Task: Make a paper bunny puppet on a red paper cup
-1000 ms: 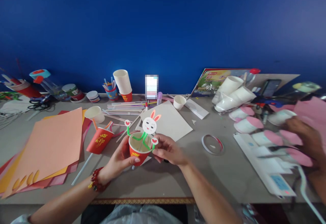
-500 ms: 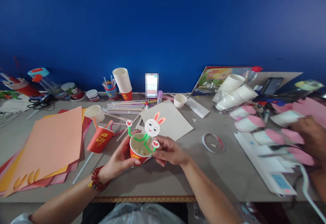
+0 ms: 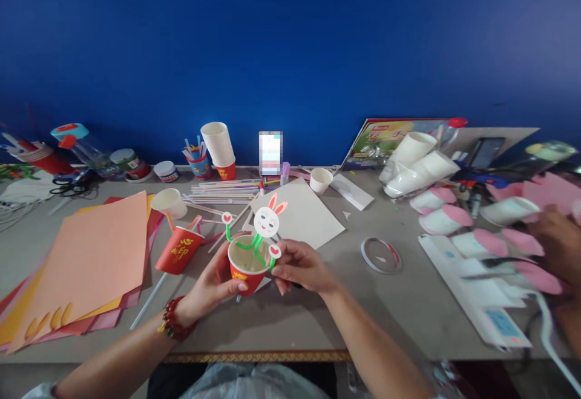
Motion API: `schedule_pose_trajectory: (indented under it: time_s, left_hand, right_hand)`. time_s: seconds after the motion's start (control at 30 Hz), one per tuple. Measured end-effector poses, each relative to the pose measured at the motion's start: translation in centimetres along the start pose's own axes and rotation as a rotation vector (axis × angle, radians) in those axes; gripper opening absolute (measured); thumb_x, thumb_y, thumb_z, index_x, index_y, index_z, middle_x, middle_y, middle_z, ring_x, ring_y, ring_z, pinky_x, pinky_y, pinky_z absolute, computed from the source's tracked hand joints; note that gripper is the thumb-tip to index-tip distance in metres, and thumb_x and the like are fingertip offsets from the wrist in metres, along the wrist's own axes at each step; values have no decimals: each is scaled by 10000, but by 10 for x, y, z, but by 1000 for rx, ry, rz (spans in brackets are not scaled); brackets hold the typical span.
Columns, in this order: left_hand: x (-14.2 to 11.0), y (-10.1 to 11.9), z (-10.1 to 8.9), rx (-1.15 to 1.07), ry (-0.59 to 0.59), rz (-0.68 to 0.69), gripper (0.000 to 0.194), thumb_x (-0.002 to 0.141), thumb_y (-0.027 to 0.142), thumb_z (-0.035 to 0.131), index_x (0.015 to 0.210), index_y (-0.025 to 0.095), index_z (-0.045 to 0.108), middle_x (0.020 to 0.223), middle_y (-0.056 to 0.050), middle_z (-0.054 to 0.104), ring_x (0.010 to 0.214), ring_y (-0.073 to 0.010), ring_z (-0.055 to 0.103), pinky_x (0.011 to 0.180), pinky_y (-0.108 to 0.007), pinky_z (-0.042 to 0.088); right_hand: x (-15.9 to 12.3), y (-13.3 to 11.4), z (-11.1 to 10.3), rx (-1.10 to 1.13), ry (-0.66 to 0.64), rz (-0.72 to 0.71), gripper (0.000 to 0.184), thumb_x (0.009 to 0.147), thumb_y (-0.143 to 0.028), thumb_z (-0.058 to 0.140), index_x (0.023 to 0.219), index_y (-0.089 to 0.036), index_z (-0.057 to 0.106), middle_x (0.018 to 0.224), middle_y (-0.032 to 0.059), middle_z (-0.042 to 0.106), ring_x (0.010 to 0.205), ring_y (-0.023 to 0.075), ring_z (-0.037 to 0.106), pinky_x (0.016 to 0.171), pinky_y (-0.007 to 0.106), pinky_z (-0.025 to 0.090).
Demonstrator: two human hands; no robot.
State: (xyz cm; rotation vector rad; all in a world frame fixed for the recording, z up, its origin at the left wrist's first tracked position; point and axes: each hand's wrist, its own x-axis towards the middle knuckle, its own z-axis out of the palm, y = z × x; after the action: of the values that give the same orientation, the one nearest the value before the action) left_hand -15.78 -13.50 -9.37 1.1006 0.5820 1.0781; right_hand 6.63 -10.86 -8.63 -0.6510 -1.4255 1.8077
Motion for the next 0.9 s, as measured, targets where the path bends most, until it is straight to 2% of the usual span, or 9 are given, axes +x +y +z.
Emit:
schedule_pose_trajectory:
  time_s: [0.13,0.27,0.53,0.7,0.9]
  left_hand:
    - [1,1,1,-15,28,-1,644,728,194,826,1308,257,552,1258,-83,661,1146,-236,625,951,-284,508]
    - [1,1,3,-1,33,-4,617,733,201,823,1291,246,564,1259,-89,668,1138,-236,630,952,-289,510]
    - [-1,-2,0,20,66,-19,870,694,241,853,1443,263,411,1351,-109,607,1220,-273,586,999,-331,492]
    - [0,0,-1,78,87,1,911,700,255,852,1470,275,366,1351,-112,603,1239,-276,574,1012,-343,485]
    - [1,-2,-4,154,90,19,954,691,296,858,1484,272,330,1342,-117,589,1223,-302,577,1026,-399,481]
  right_hand:
    - [2,0,4,-29,52,-65,269,845,-396,728,862,-174,576,526,-31,619,405,80,539,398,168,369]
    - [3,1,5,-40,77,-90,259,841,-393,735,882,-175,601,552,-33,620,421,84,565,387,162,359]
    - [3,0,2,-17,25,-44,325,856,-441,711,982,-167,590,551,-23,638,429,95,580,405,171,360]
    - [2,2,3,-10,33,-45,339,833,-397,745,1016,-194,545,591,-35,649,460,99,602,431,171,365]
    - [2,4,4,59,6,-46,443,799,-394,772,1098,-213,501,569,-63,631,418,81,550,423,165,376]
